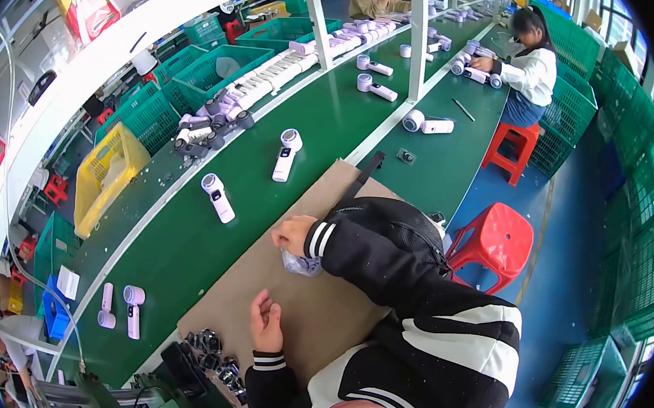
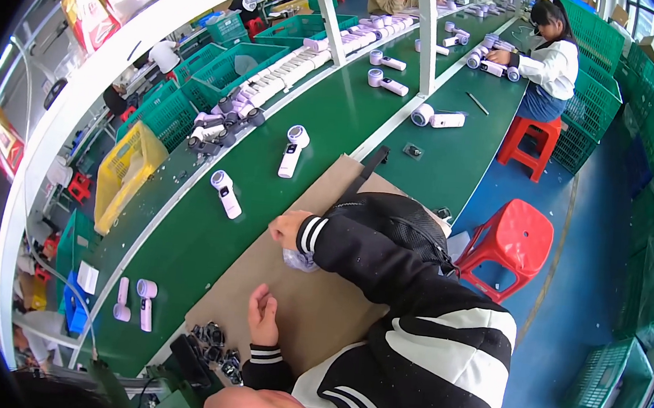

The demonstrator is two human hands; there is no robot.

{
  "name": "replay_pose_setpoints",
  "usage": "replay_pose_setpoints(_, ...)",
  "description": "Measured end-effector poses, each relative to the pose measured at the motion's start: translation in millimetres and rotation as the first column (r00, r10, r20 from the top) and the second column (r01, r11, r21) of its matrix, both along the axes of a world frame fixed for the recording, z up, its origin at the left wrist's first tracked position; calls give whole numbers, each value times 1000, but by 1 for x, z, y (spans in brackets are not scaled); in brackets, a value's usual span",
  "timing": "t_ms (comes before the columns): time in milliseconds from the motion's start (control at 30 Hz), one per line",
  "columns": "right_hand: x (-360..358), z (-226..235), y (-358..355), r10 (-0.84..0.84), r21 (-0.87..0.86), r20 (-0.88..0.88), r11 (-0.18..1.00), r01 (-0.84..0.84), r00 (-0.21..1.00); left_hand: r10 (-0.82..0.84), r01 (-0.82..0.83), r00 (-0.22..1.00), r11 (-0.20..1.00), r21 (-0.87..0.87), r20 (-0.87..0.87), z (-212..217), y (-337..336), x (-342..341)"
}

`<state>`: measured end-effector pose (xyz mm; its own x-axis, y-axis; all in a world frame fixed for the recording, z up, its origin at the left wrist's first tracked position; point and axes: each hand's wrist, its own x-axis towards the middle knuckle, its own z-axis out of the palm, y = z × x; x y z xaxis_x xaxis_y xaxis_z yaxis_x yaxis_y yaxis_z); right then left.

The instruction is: Assemble components of small handheld devices at a production workstation using an assembly press.

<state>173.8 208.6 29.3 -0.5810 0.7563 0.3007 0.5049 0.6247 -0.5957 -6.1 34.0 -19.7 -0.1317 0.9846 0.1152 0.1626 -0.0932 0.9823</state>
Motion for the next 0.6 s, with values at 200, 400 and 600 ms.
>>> replay_pose_setpoints(200,-6,-33,2,12,104,60,994,-18,998,-12,12,1000,1000,-7,-23,4,1,2)
replay_pose_setpoints(400,9,-3,-3,-63,9,164,998,63,984,-1,-1,999,998,-66,-43,8,-1,-3)
replay_pose_setpoints(600,18,-10,-7,40,-146,366,989,15,930,-20,17,998,999,-51,-54,10,1,2)
